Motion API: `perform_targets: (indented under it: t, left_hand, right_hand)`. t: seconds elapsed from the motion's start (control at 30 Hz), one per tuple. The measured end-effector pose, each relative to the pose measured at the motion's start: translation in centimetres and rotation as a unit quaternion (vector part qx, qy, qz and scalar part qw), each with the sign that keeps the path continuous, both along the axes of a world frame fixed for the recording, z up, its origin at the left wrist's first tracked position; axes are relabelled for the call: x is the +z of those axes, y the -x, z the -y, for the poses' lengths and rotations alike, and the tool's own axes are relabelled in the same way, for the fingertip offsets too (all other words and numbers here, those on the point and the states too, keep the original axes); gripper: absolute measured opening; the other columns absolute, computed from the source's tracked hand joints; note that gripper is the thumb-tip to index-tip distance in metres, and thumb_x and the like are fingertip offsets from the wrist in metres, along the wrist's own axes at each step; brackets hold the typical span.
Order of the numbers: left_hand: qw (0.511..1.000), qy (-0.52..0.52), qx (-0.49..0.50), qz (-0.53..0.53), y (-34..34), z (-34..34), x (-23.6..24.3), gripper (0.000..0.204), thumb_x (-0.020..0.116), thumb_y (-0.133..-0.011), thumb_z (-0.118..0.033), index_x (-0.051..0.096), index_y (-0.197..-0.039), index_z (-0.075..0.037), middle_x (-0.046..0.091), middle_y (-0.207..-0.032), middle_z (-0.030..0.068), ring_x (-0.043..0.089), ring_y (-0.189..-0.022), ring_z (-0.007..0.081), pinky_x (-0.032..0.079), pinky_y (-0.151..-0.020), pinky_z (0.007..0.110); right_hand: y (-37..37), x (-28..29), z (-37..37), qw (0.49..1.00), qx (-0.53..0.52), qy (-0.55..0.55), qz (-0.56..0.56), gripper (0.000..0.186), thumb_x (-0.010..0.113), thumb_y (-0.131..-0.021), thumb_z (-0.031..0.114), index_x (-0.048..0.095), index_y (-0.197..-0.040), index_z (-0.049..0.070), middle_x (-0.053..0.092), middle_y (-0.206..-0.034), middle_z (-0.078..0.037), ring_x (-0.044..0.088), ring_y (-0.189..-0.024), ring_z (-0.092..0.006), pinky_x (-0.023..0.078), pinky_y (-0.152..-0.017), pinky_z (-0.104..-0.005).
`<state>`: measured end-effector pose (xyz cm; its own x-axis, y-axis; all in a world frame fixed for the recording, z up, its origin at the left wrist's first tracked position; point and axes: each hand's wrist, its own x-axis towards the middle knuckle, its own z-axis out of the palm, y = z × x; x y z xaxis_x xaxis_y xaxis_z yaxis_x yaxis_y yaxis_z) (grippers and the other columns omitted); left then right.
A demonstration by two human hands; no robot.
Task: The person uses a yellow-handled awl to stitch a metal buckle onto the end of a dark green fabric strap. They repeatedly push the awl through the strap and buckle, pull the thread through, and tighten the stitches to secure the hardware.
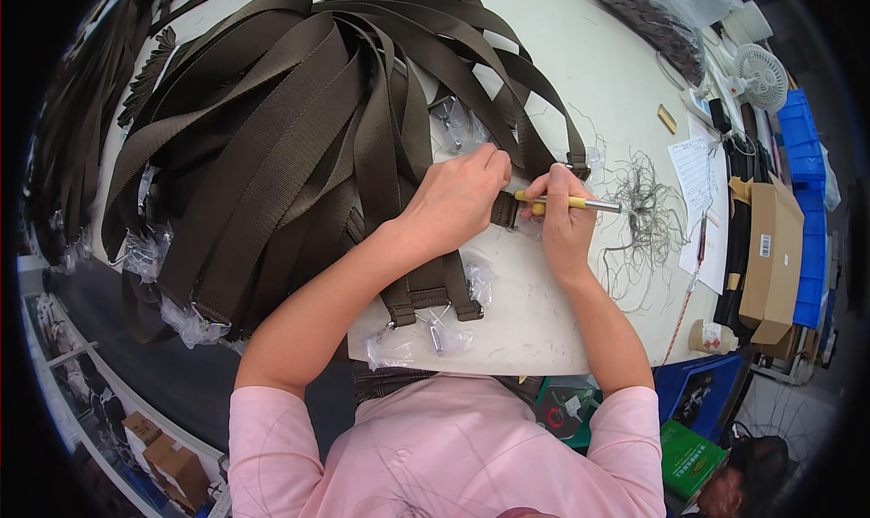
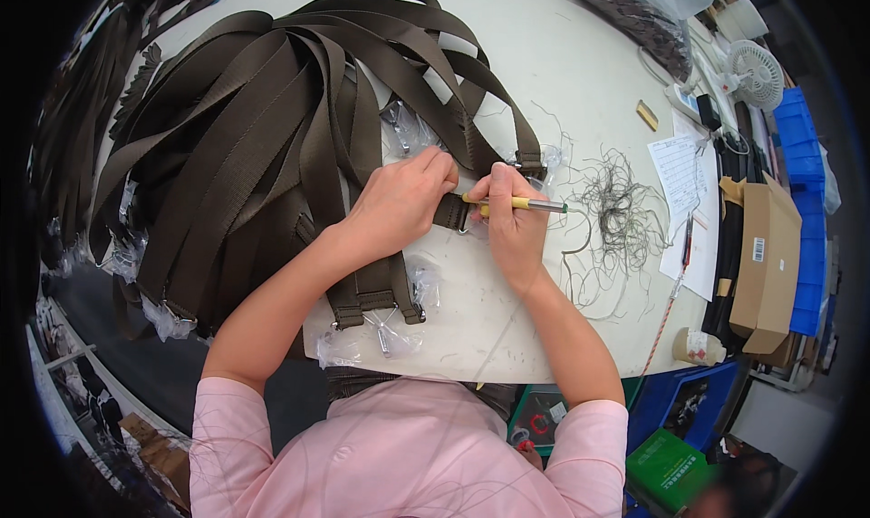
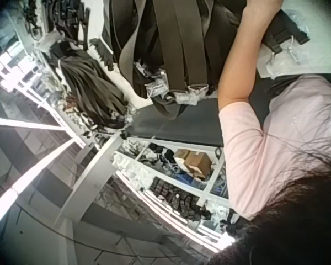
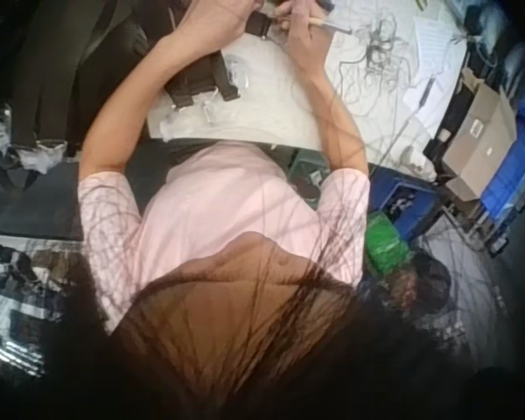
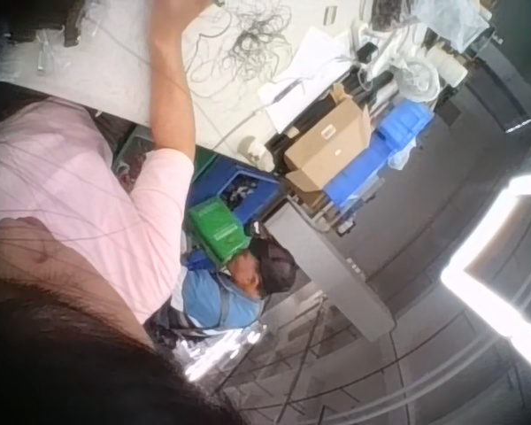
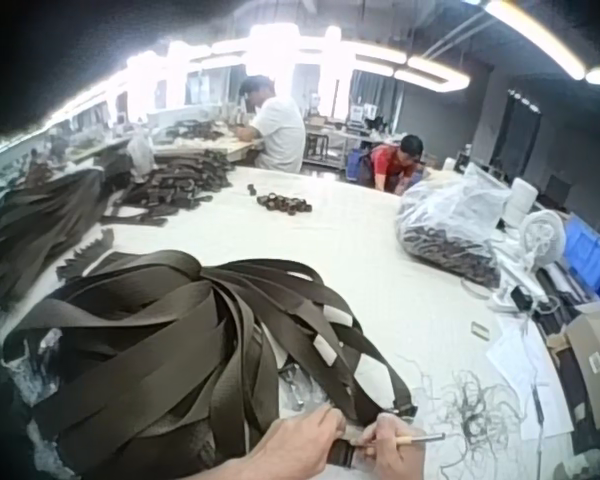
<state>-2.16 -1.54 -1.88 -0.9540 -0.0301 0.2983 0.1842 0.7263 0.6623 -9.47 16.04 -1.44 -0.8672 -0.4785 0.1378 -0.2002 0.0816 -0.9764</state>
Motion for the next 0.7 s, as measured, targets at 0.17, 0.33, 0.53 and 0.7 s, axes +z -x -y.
perform_targets:
  t: [0.17,0.33,0.53,0.7]
  left_hand:
    - [1.0,0.004,-0.001,-0.003,0.09,0.01,-0.16,0.013,0.06,-0.088,0.004,0.055,-0.099,-0.002,0.062,-0.095,0.0139,0.066,-0.084,0.0401,0.053,-0.071,0.05]
    - [1.0,0.004,0.002,-0.002,-0.02,-0.05,0.12,0.016,0.06,-0.087,0.006,0.055,-0.099,-0.002,0.063,-0.096,0.0142,0.067,-0.085,0.0404,0.053,-0.071,0.05]
    - [1.0,-0.002,0.002,0.003,0.0,-0.07,0.11,0.013,0.061,-0.09,0.004,0.055,-0.1,-0.002,0.063,-0.097,0.0141,0.067,-0.086,0.0401,0.053,-0.072,0.05]
    - [1.0,-0.005,0.002,0.009,-0.02,-0.02,0.08,0.01,0.061,-0.093,0.001,0.055,-0.101,-0.002,0.063,-0.098,0.0138,0.067,-0.088,0.0394,0.053,-0.073,0.049]
  right_hand:
    - [-0.09,0.15,0.12,1.0,-0.001,-0.002,-0.001,0.044,0.049,-0.114,0.028,0.065,-0.085,-0.001,0.066,-0.074,-0.005,0.059,-0.058,-0.0088,0.049,-0.055,-0.0246]
    - [-0.04,0.12,0.06,1.0,0.002,-0.007,-0.002,0.045,0.048,-0.114,0.028,0.065,-0.085,-0.001,0.066,-0.073,-0.005,0.059,-0.058,-0.0091,0.05,-0.055,-0.0249]
    - [-0.03,0.03,-0.13,1.0,-0.012,-0.014,0.006,0.047,0.046,-0.115,0.031,0.065,-0.085,-0.001,0.066,-0.074,-0.006,0.061,-0.059,-0.0098,0.05,-0.056,-0.0258]
    - [0.07,0.07,-0.15,1.0,-0.003,-0.022,-0.002,0.047,0.046,-0.115,0.031,0.064,-0.085,-0.001,0.066,-0.075,-0.006,0.061,-0.06,-0.0098,0.05,-0.056,-0.0257]
